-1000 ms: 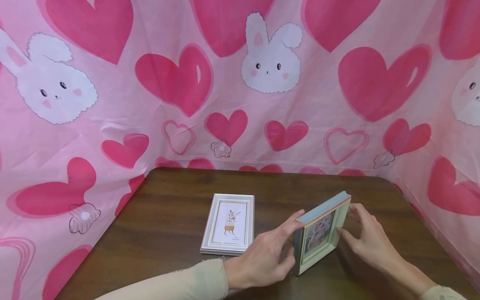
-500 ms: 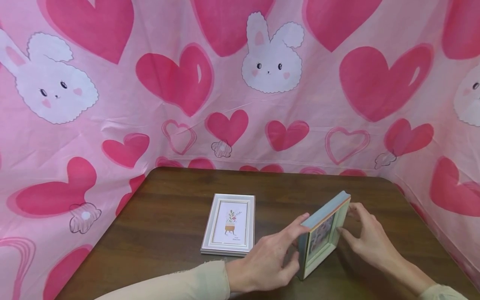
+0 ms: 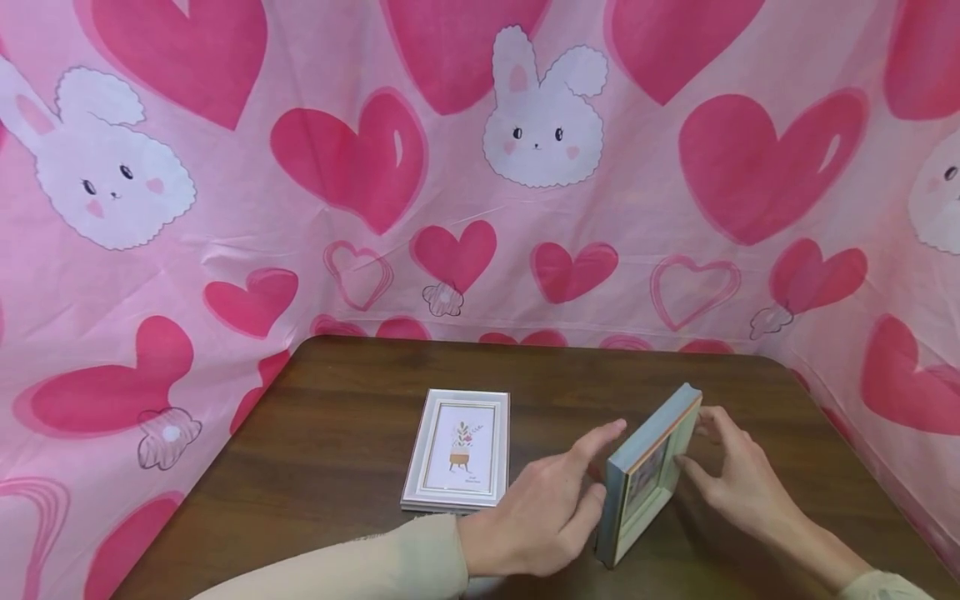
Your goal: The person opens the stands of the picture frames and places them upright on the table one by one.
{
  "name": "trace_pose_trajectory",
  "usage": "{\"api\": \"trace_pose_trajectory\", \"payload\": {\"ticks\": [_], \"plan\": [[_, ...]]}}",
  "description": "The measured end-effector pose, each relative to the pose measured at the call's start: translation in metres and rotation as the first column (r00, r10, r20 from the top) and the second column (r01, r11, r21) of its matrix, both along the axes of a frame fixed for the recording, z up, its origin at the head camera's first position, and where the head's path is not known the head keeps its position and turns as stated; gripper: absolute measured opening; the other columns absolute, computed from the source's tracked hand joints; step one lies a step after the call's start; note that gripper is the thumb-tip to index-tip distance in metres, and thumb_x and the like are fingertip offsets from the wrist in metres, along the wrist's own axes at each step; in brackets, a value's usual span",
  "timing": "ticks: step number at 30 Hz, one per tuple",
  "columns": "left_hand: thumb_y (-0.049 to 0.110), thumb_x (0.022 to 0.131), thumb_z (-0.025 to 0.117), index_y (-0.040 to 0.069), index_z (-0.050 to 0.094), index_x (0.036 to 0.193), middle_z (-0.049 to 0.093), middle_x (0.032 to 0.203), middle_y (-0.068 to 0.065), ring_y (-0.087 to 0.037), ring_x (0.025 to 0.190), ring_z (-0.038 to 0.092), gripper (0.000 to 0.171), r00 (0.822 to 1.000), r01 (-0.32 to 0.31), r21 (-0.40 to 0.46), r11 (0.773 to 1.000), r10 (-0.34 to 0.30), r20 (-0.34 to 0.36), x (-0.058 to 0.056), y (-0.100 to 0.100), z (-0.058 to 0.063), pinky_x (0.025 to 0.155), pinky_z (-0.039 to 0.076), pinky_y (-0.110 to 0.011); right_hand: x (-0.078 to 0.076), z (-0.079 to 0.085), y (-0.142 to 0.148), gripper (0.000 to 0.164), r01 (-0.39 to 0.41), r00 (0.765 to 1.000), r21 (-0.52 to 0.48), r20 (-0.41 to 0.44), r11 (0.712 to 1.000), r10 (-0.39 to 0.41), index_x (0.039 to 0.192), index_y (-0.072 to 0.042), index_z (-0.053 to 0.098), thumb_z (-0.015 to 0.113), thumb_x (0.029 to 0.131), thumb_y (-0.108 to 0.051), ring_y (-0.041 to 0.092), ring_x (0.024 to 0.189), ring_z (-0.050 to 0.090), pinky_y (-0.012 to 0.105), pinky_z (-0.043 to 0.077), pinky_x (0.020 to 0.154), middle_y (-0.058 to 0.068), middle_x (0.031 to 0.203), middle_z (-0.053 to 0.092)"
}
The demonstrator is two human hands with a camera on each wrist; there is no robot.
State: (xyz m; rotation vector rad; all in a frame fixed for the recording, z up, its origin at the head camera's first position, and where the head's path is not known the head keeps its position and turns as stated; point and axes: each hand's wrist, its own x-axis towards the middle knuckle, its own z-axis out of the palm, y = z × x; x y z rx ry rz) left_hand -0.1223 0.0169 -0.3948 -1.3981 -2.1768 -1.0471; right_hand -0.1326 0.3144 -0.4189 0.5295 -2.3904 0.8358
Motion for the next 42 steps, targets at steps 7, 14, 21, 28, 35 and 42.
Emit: {"api": "trace_pose_trajectory", "payload": {"ticks": [7,14,21,28,35,42], "plan": [[0.003,0.099,0.064,0.014,0.054,0.146,0.070,0.128,0.001,-0.001,0.109,0.064,0.049,0.923,0.092,-0.144,0.985,-0.030,0.383,-0.054,0.011,0.003,0.089,0.051,-0.017,-0.002,0.000,0.001,0.068,0.026,1.000,0.011,-0.017,1.000,-0.026,0.123,-0.003,0.058,0.091,0.066,0.010,0.007,0.103,0.064,0.045,0.035,0.087,0.013,0.110,0.074],[0.005,0.105,0.063,0.008,0.050,0.153,0.064,0.144,0.000,0.003,0.121,0.058,0.050,0.822,0.339,-0.312,0.888,-0.118,0.557,-0.071,0.024,-0.009,0.099,0.046,-0.016,-0.002,-0.003,0.000,0.067,0.033,0.999,-0.007,-0.011,0.999,-0.033,0.123,-0.004,0.058,0.092,0.066,0.010,0.014,0.102,0.067,0.049,0.035,0.088,0.014,0.109,0.075],[0.001,0.104,0.062,0.004,0.048,0.154,0.060,0.149,-0.007,0.001,0.126,0.055,0.052,0.717,0.433,-0.188,0.881,-0.211,0.664,-0.072,0.026,-0.012,0.102,0.044,-0.017,-0.002,0.000,-0.002,0.067,0.027,1.000,-0.017,-0.008,0.999,-0.027,0.123,-0.003,0.058,0.091,0.067,0.012,0.017,0.104,0.067,0.052,0.037,0.087,0.015,0.109,0.075],[-0.009,0.099,0.064,-0.005,0.046,0.152,0.059,0.146,-0.024,-0.001,0.124,0.057,0.057,0.590,0.489,-0.027,0.872,-0.308,0.746,-0.072,0.024,-0.017,0.104,0.046,-0.020,-0.002,0.000,0.000,0.067,0.026,1.000,-0.014,-0.012,1.000,-0.026,0.123,-0.003,0.058,0.091,0.066,0.012,0.018,0.103,0.067,0.061,0.039,0.086,0.015,0.111,0.073],[-0.012,0.098,0.064,-0.003,0.046,0.153,0.060,0.145,-0.023,-0.002,0.124,0.059,0.059,0.561,0.491,-0.004,0.871,-0.313,0.766,-0.069,0.024,-0.022,0.103,0.047,-0.021,-0.001,-0.002,0.002,0.068,0.021,1.000,-0.014,-0.014,1.000,-0.021,0.124,-0.004,0.058,0.090,0.066,0.012,0.013,0.105,0.066,0.056,0.038,0.088,0.014,0.113,0.073],[-0.009,0.098,0.066,0.004,0.044,0.157,0.059,0.148,-0.016,-0.003,0.127,0.058,0.064,0.589,0.478,-0.026,0.878,-0.299,0.751,-0.066,0.024,-0.020,0.101,0.047,-0.020,0.001,-0.003,0.001,0.068,0.022,1.000,-0.003,-0.017,1.000,-0.022,0.124,-0.003,0.057,0.090,0.067,0.012,0.005,0.106,0.064,0.051,0.036,0.088,0.013,0.111,0.073]]}}
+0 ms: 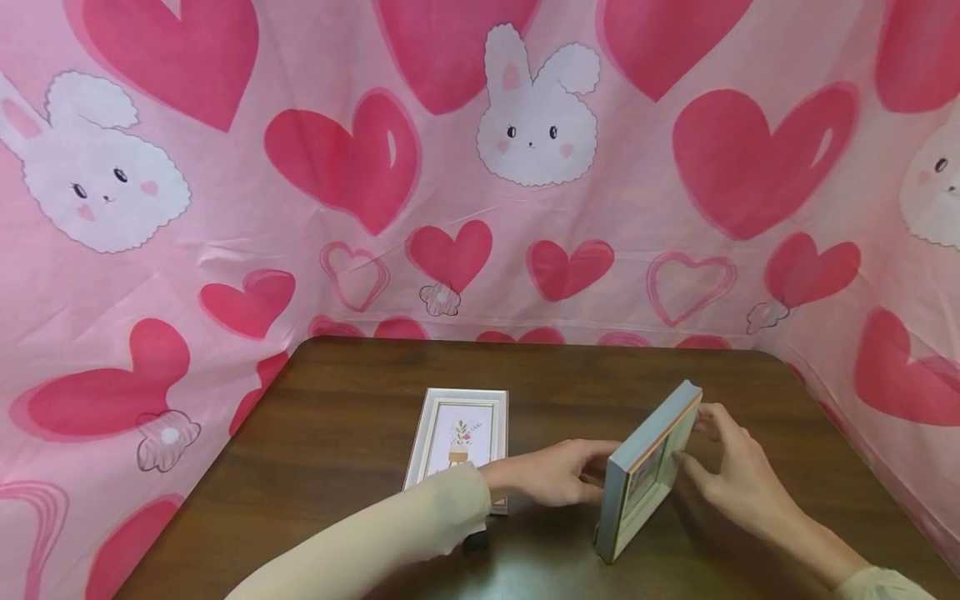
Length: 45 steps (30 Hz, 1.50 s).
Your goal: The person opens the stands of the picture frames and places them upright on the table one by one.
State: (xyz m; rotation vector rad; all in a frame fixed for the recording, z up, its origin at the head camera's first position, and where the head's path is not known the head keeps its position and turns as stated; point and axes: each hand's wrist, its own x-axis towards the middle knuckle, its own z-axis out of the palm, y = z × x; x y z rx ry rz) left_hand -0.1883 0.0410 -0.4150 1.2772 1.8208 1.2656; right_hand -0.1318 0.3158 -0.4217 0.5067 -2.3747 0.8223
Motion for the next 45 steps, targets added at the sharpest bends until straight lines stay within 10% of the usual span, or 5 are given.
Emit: {"api": "trace_pose_trajectory", "payload": {"ticks": [17,30,45], "plan": [[0.000,0.100,0.065,0.007,0.045,0.159,0.061,0.148,-0.003,0.002,0.121,0.058,0.062,0.986,0.008,-0.154,0.988,-0.034,-0.166,-0.014,-0.004,0.012,0.101,0.047,-0.020,0.002,-0.001,-0.001,0.068,0.003,1.000,0.031,0.011,1.000,-0.003,0.126,-0.002,0.055,0.089,0.068,0.011,0.039,0.101,0.065,0.054,0.039,0.083,0.019,0.111,0.074],[-0.003,0.100,0.061,-0.001,0.053,0.152,0.062,0.146,-0.013,-0.009,0.132,0.055,0.053,0.869,0.091,-0.276,0.957,-0.211,-0.448,-0.032,-0.002,0.031,0.109,0.036,-0.016,0.004,0.000,-0.002,0.068,0.003,1.000,0.046,0.010,0.999,-0.004,0.128,-0.002,0.055,0.088,0.069,0.010,0.037,0.103,0.063,0.050,0.038,0.084,0.019,0.114,0.074],[-0.008,0.099,0.060,-0.004,0.065,0.136,0.068,0.134,-0.014,-0.006,0.121,0.058,0.037,0.897,0.077,-0.216,0.973,-0.162,-0.412,-0.037,-0.004,0.027,0.109,0.038,-0.019,0.002,0.000,-0.003,0.068,-0.007,1.000,0.040,0.009,0.999,0.006,0.129,-0.004,0.056,0.088,0.071,0.010,0.022,0.107,0.064,0.049,0.035,0.084,0.016,0.114,0.074]]}}
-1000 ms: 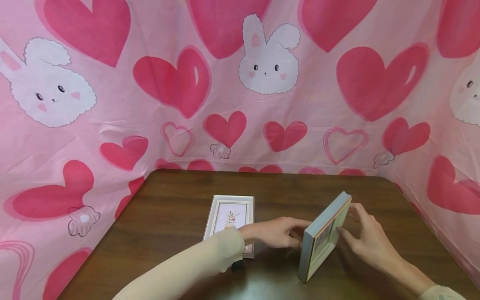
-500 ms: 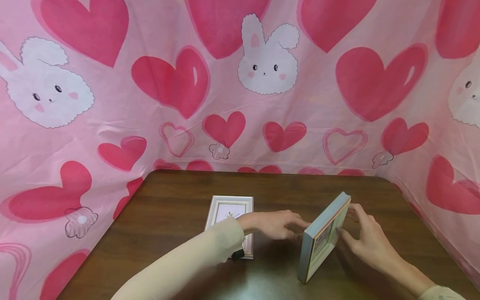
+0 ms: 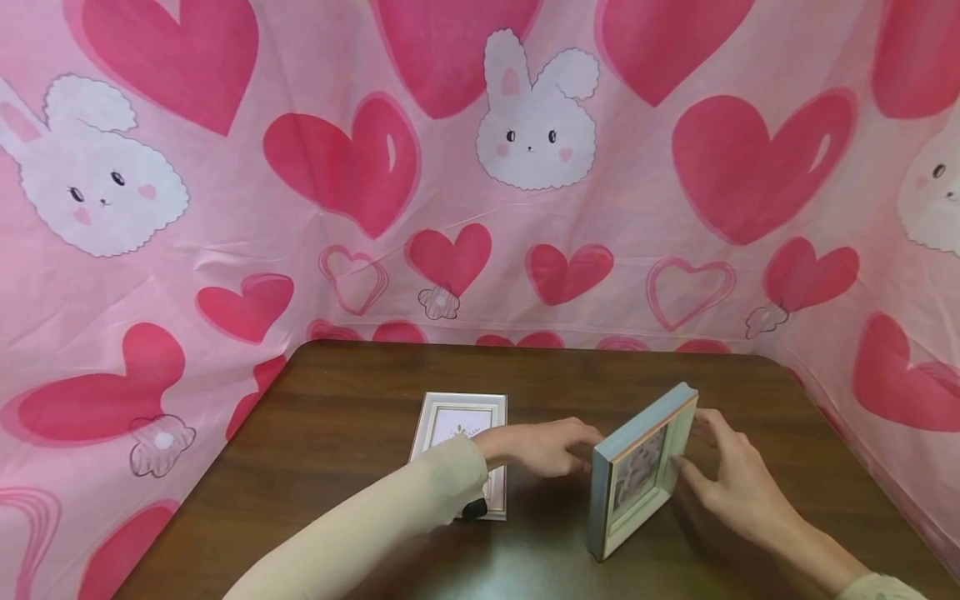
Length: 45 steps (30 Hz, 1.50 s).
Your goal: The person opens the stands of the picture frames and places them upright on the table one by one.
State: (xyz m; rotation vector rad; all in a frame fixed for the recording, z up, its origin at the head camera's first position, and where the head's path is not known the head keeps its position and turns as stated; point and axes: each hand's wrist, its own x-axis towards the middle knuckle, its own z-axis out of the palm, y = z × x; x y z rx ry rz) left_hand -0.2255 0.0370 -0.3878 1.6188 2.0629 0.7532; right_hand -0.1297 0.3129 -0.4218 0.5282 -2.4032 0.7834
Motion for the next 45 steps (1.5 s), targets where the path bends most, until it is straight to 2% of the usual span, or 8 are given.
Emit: {"api": "trace_pose_trajectory", "payload": {"ticks": [5,15,22,27,31,37,39,45], "plan": [[-0.009,0.098,0.062,-0.004,0.067,0.130,0.070,0.127,-0.013,-0.002,0.113,0.059,0.032,0.998,-0.029,0.023,0.999,0.027,0.054,-0.002,-0.001,-0.003,0.106,0.040,-0.017,-0.001,0.001,0.000,0.068,0.000,1.000,-0.001,0.003,1.000,0.000,0.130,-0.003,0.056,0.088,0.071,0.009,0.031,0.104,0.064,0.051,0.035,0.084,0.018,0.113,0.074],[-0.009,0.100,0.057,-0.001,0.064,0.138,0.068,0.136,-0.008,0.001,0.120,0.054,0.040,0.983,-0.073,0.008,0.997,0.070,0.167,-0.006,-0.004,-0.008,0.110,0.037,-0.020,-0.003,0.000,-0.001,0.065,-0.008,1.000,0.002,-0.006,1.000,0.008,0.127,-0.003,0.057,0.088,0.071,0.009,0.019,0.104,0.066,0.048,0.035,0.083,0.015,0.110,0.075],[-0.002,0.104,0.057,0.001,0.063,0.142,0.067,0.139,-0.006,0.001,0.118,0.054,0.039,0.963,-0.106,-0.006,0.994,0.104,0.250,-0.010,-0.004,-0.012,0.109,0.038,-0.020,-0.005,0.001,-0.001,0.067,-0.001,1.000,-0.003,-0.005,1.000,0.001,0.127,-0.003,0.057,0.089,0.070,0.009,0.036,0.102,0.067,0.049,0.036,0.083,0.016,0.110,0.075],[-0.004,0.104,0.054,-0.003,0.063,0.139,0.067,0.135,-0.013,0.000,0.109,0.054,0.037,0.954,-0.092,0.020,0.996,0.082,0.287,-0.011,-0.004,-0.015,0.106,0.042,-0.021,-0.004,0.002,-0.001,0.066,0.009,1.000,0.001,0.008,1.000,-0.009,0.127,-0.002,0.057,0.090,0.071,0.008,0.040,0.102,0.065,0.049,0.036,0.083,0.018,0.111,0.075],[-0.006,0.103,0.052,-0.005,0.064,0.136,0.069,0.128,-0.014,-0.001,0.102,0.054,0.036,0.946,-0.081,0.036,0.996,0.066,0.319,-0.012,-0.005,-0.017,0.100,0.045,-0.020,-0.003,0.002,-0.001,0.066,0.018,1.000,0.006,0.025,1.000,-0.018,0.128,-0.002,0.056,0.089,0.072,0.008,0.042,0.104,0.064,0.049,0.035,0.083,0.020,0.112,0.074],[-0.007,0.102,0.052,-0.008,0.068,0.126,0.068,0.099,-0.003,-0.015,0.079,0.056,0.029,0.945,-0.088,0.041,0.995,0.070,0.319,-0.014,-0.006,-0.017,0.072,0.045,-0.019,-0.004,0.002,-0.003,0.066,0.017,1.000,0.014,0.017,1.000,-0.017,0.126,-0.002,0.057,0.089,0.070,0.008,0.042,0.101,0.066,0.049,0.035,0.082,0.018,0.109,0.075],[-0.008,0.101,0.052,-0.009,0.069,0.124,0.067,0.097,-0.003,-0.019,0.077,0.055,0.028,0.944,-0.095,0.041,0.995,0.077,0.321,-0.014,-0.005,-0.018,0.069,0.044,-0.020,-0.004,0.001,-0.002,0.066,0.018,1.000,0.013,0.014,1.000,-0.018,0.126,-0.003,0.057,0.089,0.070,0.008,0.040,0.100,0.067,0.049,0.035,0.083,0.017,0.109,0.075],[-0.011,0.101,0.050,-0.010,0.063,0.135,0.069,0.127,-0.021,-0.003,0.098,0.056,0.037,0.932,-0.100,0.053,0.994,0.075,0.355,-0.014,-0.004,-0.020,0.094,0.046,-0.019,-0.006,0.001,-0.002,0.066,0.011,1.000,0.014,0.004,1.000,-0.011,0.126,-0.001,0.057,0.090,0.069,0.008,0.040,0.099,0.070,0.051,0.037,0.082,0.016,0.109,0.076]]}}
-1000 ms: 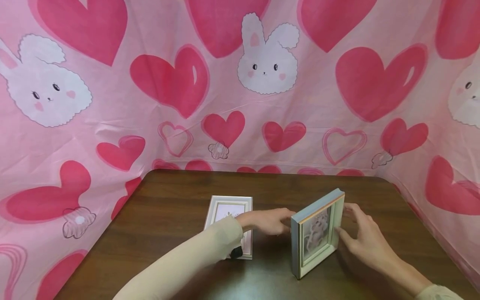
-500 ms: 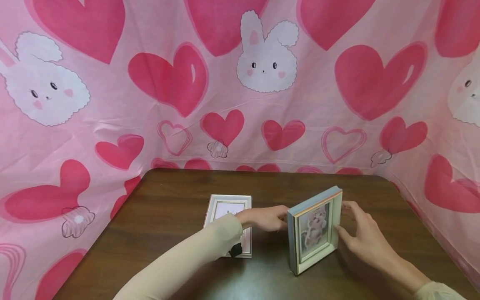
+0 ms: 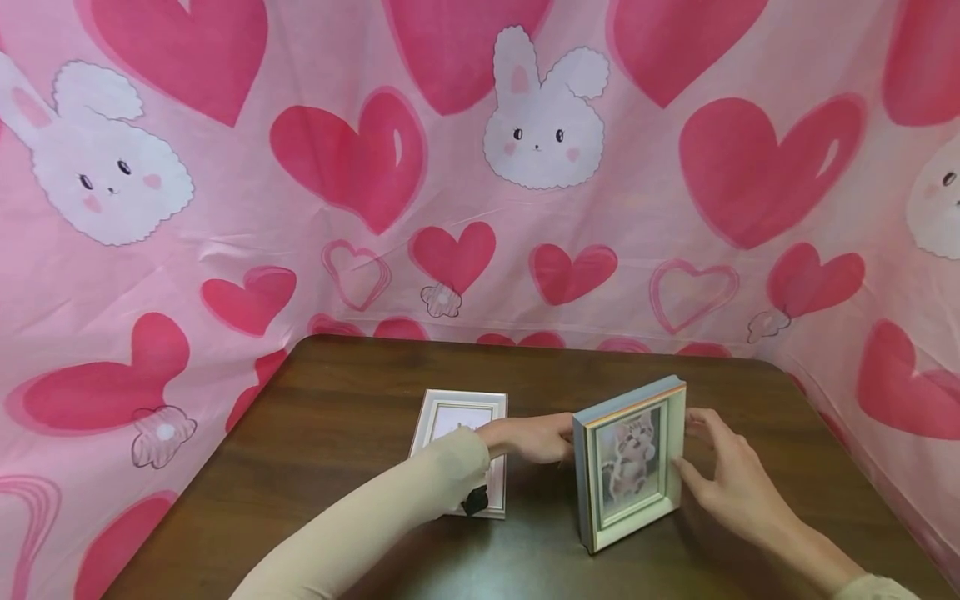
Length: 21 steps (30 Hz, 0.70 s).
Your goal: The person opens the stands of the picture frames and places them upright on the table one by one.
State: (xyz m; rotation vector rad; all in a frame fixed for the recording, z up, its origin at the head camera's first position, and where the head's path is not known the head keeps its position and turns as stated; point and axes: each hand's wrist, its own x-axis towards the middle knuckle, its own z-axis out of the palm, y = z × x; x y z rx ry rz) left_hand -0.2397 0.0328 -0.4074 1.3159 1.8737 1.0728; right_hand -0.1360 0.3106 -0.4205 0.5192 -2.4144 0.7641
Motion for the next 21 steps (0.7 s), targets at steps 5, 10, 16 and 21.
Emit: {"api": "trace_pose_trajectory", "payload": {"ticks": [5,10,16,21], "plan": [[-0.012,0.099,0.050,-0.009,0.060,0.139,0.066,0.134,-0.022,0.000,0.105,0.054,0.042,1.000,-0.015,-0.002,1.000,0.015,0.003,-0.0019,0.0004,-0.0007,0.100,0.044,-0.020,-0.0005,0.0003,-0.0001,0.067,0.003,1.000,0.005,0.000,1.000,-0.003,0.126,-0.001,0.057,0.090,0.069,0.008,0.040,0.098,0.069,0.051,0.037,0.082,0.017,0.109,0.075],[-0.013,0.097,0.050,-0.008,0.062,0.138,0.067,0.133,-0.020,0.000,0.105,0.052,0.042,0.999,-0.036,-0.012,0.999,0.035,-0.021,-0.0036,0.0007,-0.0012,0.100,0.042,-0.019,-0.0008,0.0014,-0.0003,0.066,0.004,1.000,0.004,-0.001,1.000,-0.004,0.125,0.000,0.056,0.090,0.069,0.008,0.037,0.099,0.070,0.051,0.037,0.082,0.017,0.111,0.075],[-0.011,0.098,0.049,-0.006,0.064,0.135,0.068,0.129,-0.017,0.000,0.103,0.051,0.041,0.997,-0.051,-0.023,0.998,0.049,-0.065,-0.0038,0.0010,-0.0007,0.098,0.042,-0.018,-0.0006,0.0021,-0.0004,0.066,0.003,1.000,0.001,0.006,1.000,-0.003,0.125,0.000,0.056,0.090,0.069,0.009,0.041,0.098,0.071,0.051,0.037,0.082,0.017,0.110,0.075],[-0.011,0.099,0.049,-0.006,0.059,0.142,0.065,0.136,-0.018,-0.001,0.109,0.051,0.044,0.999,-0.027,-0.003,1.000,0.026,-0.043,-0.0042,-0.0007,-0.0015,0.104,0.040,-0.020,-0.0008,0.0014,0.0009,0.065,0.006,1.000,0.009,0.009,1.000,-0.006,0.125,-0.001,0.057,0.091,0.069,0.008,0.040,0.099,0.071,0.041,0.041,0.086,0.015,0.111,0.075]]}}
